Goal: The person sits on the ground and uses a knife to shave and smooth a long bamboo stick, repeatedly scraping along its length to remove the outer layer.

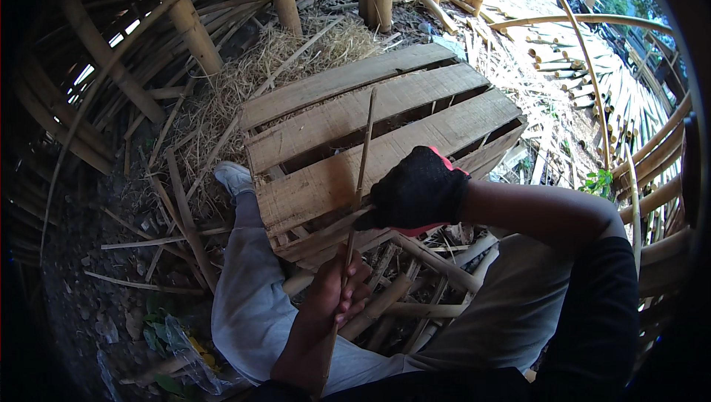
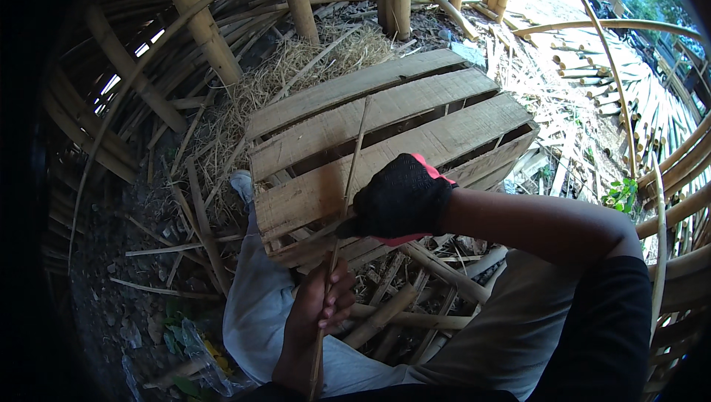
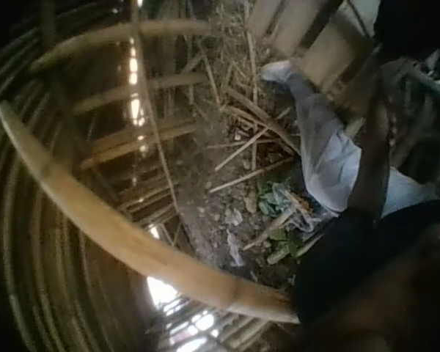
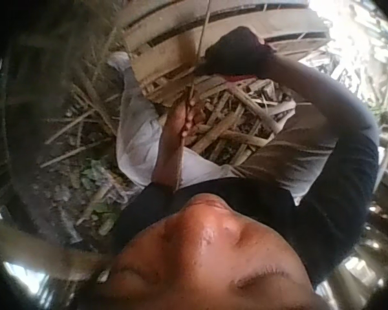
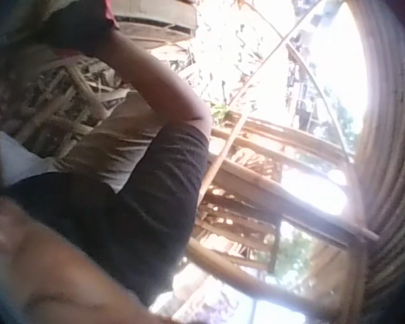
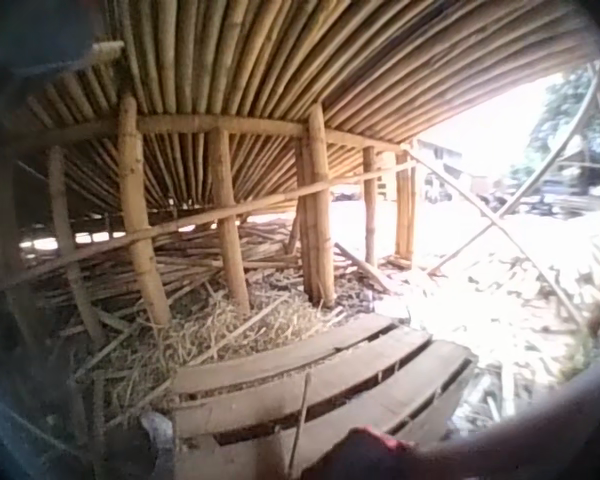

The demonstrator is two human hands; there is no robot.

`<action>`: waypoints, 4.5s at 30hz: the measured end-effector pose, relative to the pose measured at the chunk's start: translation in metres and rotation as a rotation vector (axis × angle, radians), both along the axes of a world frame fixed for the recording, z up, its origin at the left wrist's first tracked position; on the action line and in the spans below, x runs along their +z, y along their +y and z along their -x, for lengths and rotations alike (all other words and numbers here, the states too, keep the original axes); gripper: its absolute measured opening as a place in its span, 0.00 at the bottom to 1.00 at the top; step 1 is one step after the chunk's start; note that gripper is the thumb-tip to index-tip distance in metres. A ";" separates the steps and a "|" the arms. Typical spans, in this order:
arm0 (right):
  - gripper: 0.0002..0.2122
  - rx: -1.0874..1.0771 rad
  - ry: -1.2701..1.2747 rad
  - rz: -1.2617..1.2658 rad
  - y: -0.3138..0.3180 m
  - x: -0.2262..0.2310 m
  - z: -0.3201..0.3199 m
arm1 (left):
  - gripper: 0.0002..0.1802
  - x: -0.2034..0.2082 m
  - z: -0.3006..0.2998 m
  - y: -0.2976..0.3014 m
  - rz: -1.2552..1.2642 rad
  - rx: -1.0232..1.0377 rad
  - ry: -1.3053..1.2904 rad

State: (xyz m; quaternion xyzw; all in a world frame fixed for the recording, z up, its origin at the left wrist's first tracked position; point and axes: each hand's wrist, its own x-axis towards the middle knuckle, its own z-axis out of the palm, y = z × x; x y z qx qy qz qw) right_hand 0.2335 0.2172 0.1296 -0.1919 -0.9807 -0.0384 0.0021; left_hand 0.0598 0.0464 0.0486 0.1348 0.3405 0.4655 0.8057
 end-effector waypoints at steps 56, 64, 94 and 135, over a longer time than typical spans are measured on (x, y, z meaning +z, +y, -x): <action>0.21 0.140 0.128 -0.242 0.020 -0.001 0.015 | 0.24 0.011 0.066 -0.022 -0.165 0.435 -0.005; 0.22 0.039 0.077 -0.468 0.046 -0.004 0.020 | 0.24 0.009 0.067 -0.021 -0.160 0.402 -0.033; 0.17 -0.709 0.064 0.765 0.046 0.030 0.033 | 0.24 0.002 0.021 -0.008 -0.044 0.029 0.050; 0.24 -0.817 0.072 0.923 0.036 0.011 0.021 | 0.27 0.002 0.014 -0.017 0.045 -0.038 -0.164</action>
